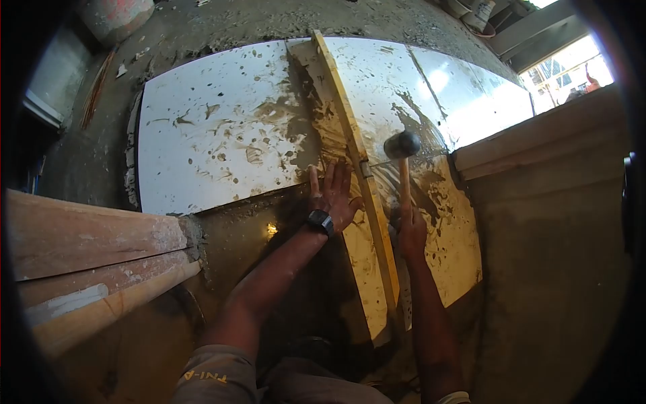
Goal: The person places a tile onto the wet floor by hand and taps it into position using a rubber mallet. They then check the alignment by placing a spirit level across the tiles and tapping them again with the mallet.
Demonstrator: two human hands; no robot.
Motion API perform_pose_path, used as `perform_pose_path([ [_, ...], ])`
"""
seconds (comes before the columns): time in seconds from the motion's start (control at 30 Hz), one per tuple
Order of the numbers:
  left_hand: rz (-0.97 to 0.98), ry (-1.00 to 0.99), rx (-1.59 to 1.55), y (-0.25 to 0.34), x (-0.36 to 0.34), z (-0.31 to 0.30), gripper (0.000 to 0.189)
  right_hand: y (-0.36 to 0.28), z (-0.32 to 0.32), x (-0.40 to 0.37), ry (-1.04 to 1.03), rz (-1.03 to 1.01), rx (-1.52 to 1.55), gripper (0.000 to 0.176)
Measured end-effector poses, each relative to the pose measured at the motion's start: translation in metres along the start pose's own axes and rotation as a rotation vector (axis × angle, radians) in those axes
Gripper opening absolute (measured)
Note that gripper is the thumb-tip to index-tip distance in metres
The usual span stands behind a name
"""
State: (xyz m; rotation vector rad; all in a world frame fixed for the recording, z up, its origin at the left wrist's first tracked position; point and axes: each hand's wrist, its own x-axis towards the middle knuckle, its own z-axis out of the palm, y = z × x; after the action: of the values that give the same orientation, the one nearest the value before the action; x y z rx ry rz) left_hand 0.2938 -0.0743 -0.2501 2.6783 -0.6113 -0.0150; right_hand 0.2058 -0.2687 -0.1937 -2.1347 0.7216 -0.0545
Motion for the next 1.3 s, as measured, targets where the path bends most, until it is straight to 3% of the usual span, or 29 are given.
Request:
perform_pose_path([
  [0.3,0.036,0.062,-0.024,-0.001,0.002,0.003,0.083,0.082,-0.051,-0.097,0.074,0.023,-0.08,0.046],
  [0.4,0.036,0.055,-0.008,-0.001,0.001,0.005,0.084,0.082,-0.07,-0.127,0.128,0.11,0.04,0.045],
  [0.63,0.033,0.028,0.035,-0.001,0.001,0.004,0.083,0.075,-0.078,-0.135,0.289,0.005,0.283,0.042],
  [0.7,0.032,0.036,0.049,-0.001,0.002,0.004,0.083,0.085,-0.064,-0.119,0.296,-0.048,0.079,0.046],
  [0.73,0.033,0.045,0.059,0.001,0.002,0.005,0.083,0.076,-0.065,-0.11,0.21,-0.005,-0.161,0.047],
  [0.97,0.0,-0.062,0.084,0.006,0.004,0.003,0.082,0.064,-0.059,-0.089,0.051,0.056,-0.351,0.052],
  [1.03,0.004,0.003,0.091,0.004,0.003,0.002,0.08,0.065,-0.06,-0.092,0.084,0.054,-0.305,0.049],
  [1.23,-0.03,-0.153,0.16,0.006,0.004,-0.004,0.079,0.083,-0.062,-0.14,0.148,0.064,-0.114,0.043],
  [1.3,0.002,-0.059,0.165,0.003,0.003,0.002,0.079,0.115,-0.066,-0.156,0.188,0.057,-0.116,0.039],
])
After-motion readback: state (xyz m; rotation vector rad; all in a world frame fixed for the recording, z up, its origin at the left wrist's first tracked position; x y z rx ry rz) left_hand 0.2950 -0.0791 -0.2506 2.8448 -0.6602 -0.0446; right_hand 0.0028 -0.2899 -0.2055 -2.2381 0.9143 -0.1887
